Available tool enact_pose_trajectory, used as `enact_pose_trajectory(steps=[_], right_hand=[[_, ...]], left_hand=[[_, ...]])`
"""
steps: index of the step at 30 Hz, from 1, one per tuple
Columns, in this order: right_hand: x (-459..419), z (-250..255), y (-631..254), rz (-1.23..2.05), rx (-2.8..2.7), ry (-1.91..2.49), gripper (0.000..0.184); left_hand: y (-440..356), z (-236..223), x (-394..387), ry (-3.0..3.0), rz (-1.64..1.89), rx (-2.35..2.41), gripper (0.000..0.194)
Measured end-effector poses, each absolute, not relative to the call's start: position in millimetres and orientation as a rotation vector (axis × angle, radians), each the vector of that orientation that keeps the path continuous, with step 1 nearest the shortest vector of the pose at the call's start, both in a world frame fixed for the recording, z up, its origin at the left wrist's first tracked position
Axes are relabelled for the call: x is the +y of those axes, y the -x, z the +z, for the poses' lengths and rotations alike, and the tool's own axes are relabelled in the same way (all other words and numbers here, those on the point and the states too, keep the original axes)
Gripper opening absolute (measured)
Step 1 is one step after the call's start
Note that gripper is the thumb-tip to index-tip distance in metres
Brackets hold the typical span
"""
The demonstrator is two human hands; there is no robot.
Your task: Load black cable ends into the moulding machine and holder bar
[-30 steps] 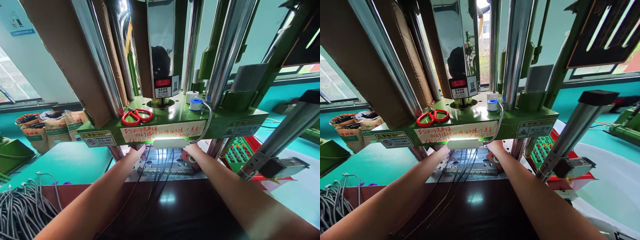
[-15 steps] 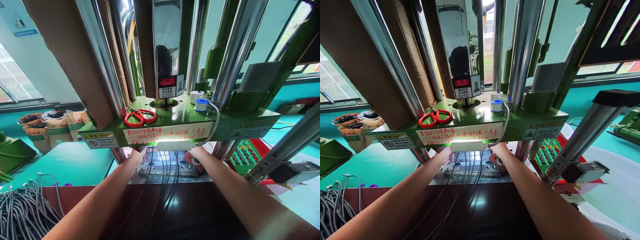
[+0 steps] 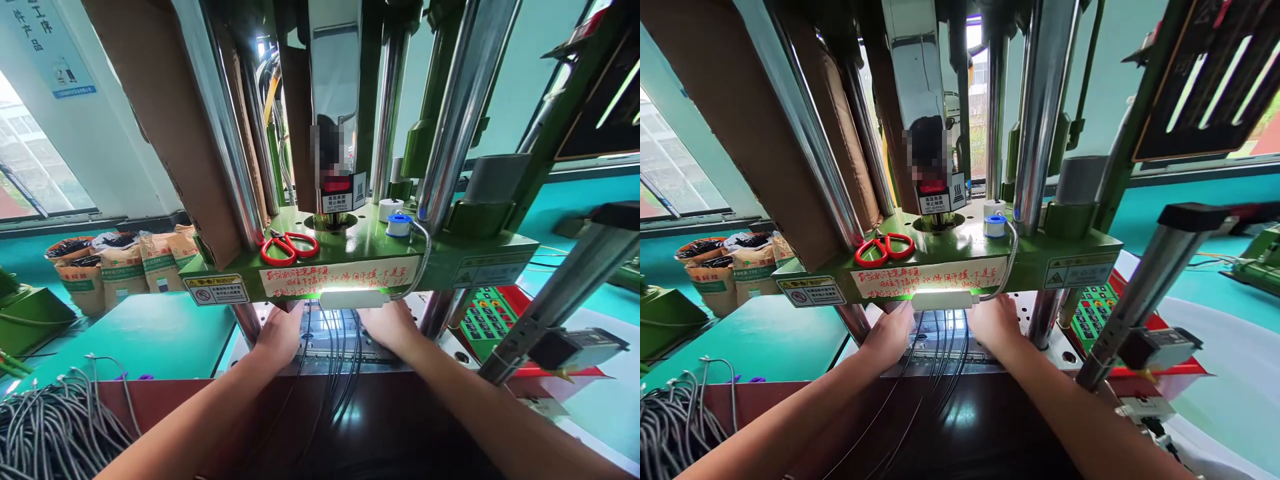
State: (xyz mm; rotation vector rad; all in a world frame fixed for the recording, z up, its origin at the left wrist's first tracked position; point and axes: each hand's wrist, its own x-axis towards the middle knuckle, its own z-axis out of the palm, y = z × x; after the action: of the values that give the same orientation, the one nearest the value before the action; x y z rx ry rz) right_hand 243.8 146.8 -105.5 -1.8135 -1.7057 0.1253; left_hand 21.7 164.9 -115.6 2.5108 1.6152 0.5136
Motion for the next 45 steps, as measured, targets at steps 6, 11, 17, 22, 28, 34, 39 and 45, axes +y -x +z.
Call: enact_pose_trajectory(steps=[6,11,17,22,28,34,39,45], right_hand=[[134,-115,-224,0.053,-1.812,1.909,0.034],[139,-126,-227,0.015,-1.840,1.928,0.035],[151,-147,-233,-0.008,-1.834,1.956,0.027],[157,-154,-239,-0.013,-1.891,1.910,0.023],[139,-130,-236,-0.094,-1.932,1.857,0.030],[117,-109,-211,-0.169,-2.017,1.736,0.031],[121,-112,-200,-0.172,-2.032,1.748,0.027],[132,-122,-199,-0.168,-2.025,1.764,0.028]], left_hand=[[-32,-114,151,-2.768,0.414,1.489,0.033],[-37,-122,156,-2.850,0.400,1.531,0.035],[-39,-120,153,-2.897,0.381,1.568,0.034],[-41,-120,153,-2.913,0.337,1.565,0.036],[-36,-117,153,-2.947,0.301,1.526,0.042],[-33,-116,154,-3.025,0.264,1.386,0.042],[-37,-115,154,-3.019,0.270,1.401,0.041],[-36,-107,158,-3.012,0.275,1.355,0.039]])
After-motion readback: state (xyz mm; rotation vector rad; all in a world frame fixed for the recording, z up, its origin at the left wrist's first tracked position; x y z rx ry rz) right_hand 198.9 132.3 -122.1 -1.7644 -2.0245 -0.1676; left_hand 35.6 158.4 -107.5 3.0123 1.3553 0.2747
